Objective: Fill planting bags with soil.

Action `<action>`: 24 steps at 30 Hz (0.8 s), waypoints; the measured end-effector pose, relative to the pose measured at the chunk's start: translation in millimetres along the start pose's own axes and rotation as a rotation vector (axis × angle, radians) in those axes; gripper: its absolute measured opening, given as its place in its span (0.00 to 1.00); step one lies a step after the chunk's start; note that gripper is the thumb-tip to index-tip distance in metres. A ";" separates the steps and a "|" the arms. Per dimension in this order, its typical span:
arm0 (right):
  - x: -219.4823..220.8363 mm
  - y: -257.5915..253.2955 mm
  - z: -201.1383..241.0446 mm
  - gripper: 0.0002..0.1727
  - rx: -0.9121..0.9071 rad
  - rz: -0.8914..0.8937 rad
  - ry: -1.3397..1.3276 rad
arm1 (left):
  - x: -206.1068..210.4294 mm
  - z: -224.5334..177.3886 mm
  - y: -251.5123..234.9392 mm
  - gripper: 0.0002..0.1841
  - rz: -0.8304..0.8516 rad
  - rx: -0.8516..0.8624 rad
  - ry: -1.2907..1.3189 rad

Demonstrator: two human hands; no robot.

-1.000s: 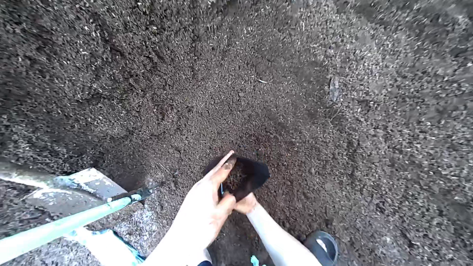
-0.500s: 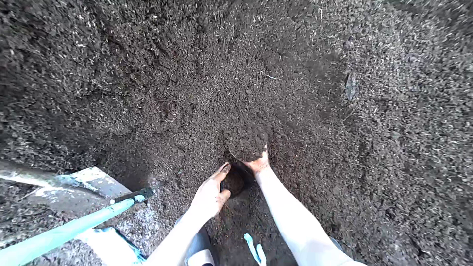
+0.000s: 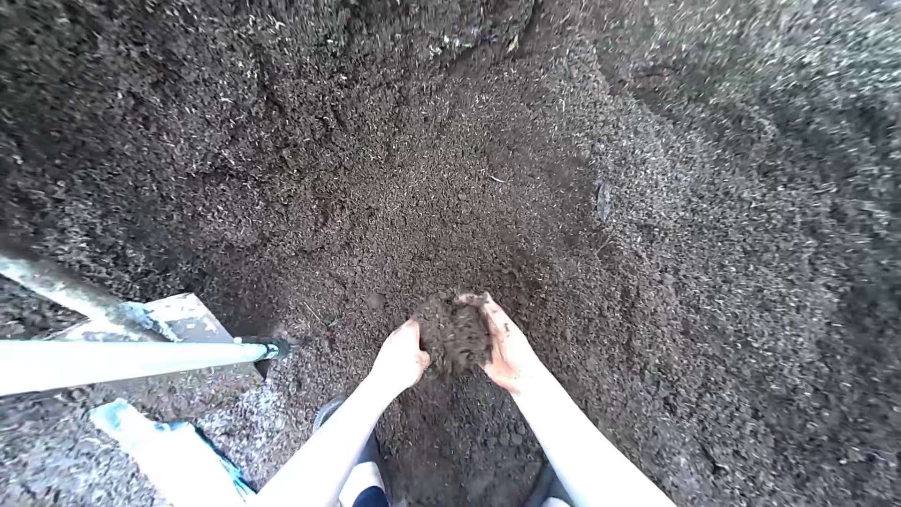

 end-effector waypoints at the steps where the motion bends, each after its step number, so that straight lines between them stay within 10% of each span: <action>1: 2.8 8.0 3.3 0.26 0.016 -0.031 0.132 | 0.0 0.7 4.4 0.33 0.005 -0.005 -0.017; 8: -9.6 -14.4 0.1 0.34 -0.030 -0.107 1.426 | 0.2 12.7 10.1 0.42 -0.018 0.056 -0.016; 14: 20.6 -2.7 28.6 0.16 -0.198 -0.109 1.492 | -1.7 13.4 19.1 0.42 -0.026 0.117 0.012; 19: 20.8 -8.5 -35.6 0.26 -0.049 0.360 1.839 | -4.0 22.1 10.7 0.38 -0.034 0.121 -0.022; 24: 34.6 21.0 -6.4 0.21 -0.158 0.294 2.022 | -4.2 6.4 22.8 0.35 -0.015 0.188 -0.030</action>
Point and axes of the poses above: each hand's wrist, its own y-axis away from the middle knuckle, its own x-axis out of the palm, z = x × y, the point moved 8 cm from there along -y, towards the middle knuckle, and after that the axes turned 3 degrees about -y, right-handed, at the moved point
